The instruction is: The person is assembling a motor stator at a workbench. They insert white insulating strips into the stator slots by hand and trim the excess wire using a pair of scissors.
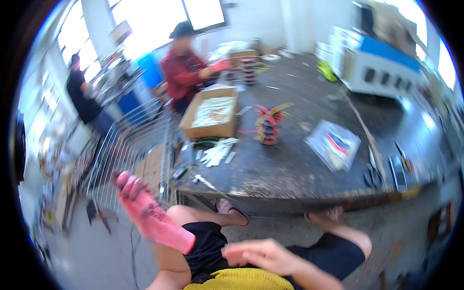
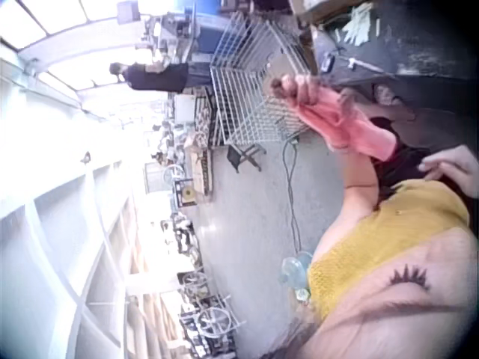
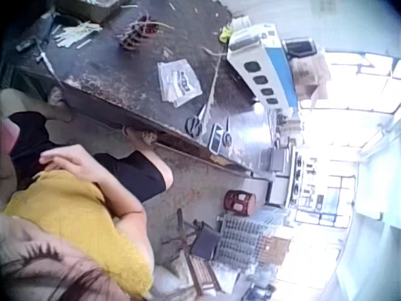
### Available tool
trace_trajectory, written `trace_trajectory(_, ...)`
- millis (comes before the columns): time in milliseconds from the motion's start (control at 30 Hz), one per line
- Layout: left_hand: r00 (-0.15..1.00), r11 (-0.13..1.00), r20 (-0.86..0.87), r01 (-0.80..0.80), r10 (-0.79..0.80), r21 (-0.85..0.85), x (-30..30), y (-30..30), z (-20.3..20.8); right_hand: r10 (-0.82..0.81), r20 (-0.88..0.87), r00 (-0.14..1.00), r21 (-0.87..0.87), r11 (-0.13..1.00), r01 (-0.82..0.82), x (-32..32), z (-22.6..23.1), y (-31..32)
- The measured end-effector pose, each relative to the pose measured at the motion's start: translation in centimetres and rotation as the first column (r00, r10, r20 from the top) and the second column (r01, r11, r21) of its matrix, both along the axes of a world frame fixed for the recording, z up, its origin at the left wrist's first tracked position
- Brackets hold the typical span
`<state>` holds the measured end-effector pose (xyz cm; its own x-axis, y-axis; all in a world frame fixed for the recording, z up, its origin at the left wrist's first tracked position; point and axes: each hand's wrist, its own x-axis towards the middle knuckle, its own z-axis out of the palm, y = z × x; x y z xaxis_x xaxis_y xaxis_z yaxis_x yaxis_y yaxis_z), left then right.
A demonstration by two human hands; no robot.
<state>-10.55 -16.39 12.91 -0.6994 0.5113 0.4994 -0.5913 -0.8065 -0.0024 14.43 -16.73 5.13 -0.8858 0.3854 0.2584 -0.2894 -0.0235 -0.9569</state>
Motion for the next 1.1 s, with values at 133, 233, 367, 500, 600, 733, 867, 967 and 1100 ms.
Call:
trace_trajectory(133, 0.904, 0.962, -0.420, -0.040, -0.081, -0.270, -4.8, -1.3, -2.9, 0.029, -0.620, 0.784, 0.182, 0.977, 0.108, 1.0, 10.8, 1.6)
trace_trajectory(233, 0.782, 0.809, -0.623, -0.346, -0.032, -0.476, 1.1, -1.6, -2.9, -0.231, -0.826, 0.515, -0.239, 0.970, 0.051, 3.4, 15.4, -3.8)
trace_trajectory(367, 0.617, 0.717, -0.779, -0.593, 0.113, -0.366, 3.1, -2.5, -4.2, -0.688, -0.688, 0.231, -0.717, 0.595, -0.364, 3.9, 16.8, -10.6)
trace_trajectory(500, 0.663, 0.822, -0.746, -0.389, -0.064, -0.416, 2.2, -4.2, -3.7, 0.098, -0.991, -0.094, 0.081, 0.982, 0.173, 5.1, 15.8, -5.0)
trace_trajectory(600, 0.736, 0.804, -0.671, -0.340, -0.096, -0.487, 3.5, -3.5, -2.3, 0.127, -0.992, 0.000, 0.121, 0.944, 0.306, 6.9, 14.4, -4.8)
trace_trajectory(733, 0.674, 0.892, -0.704, -0.149, -0.224, -0.427, 8.4, -2.3, 0.8, -0.141, -0.880, 0.453, 0.222, 0.720, 0.657, 6.7, 12.8, -1.7)
trace_trajectory(867, 0.510, 0.943, -0.856, -0.236, -0.085, -0.234, 6.6, -5.5, 3.1, -0.042, -0.863, 0.504, 0.229, 0.856, 0.463, 3.6, 13.2, -2.0)
trace_trajectory(967, 0.475, 0.955, -0.870, -0.296, 0.134, -0.014, 7.4, -6.2, 3.2, -0.042, -0.840, 0.541, 0.233, 0.873, 0.429, 4.1, 13.1, -3.5)
trace_trajectory(1100, 0.301, 0.785, -0.793, -0.528, 0.530, 0.325, 7.9, -6.2, 3.8, -0.041, -0.825, 0.564, 0.186, 0.922, 0.339, 3.4, 12.1, -3.3)
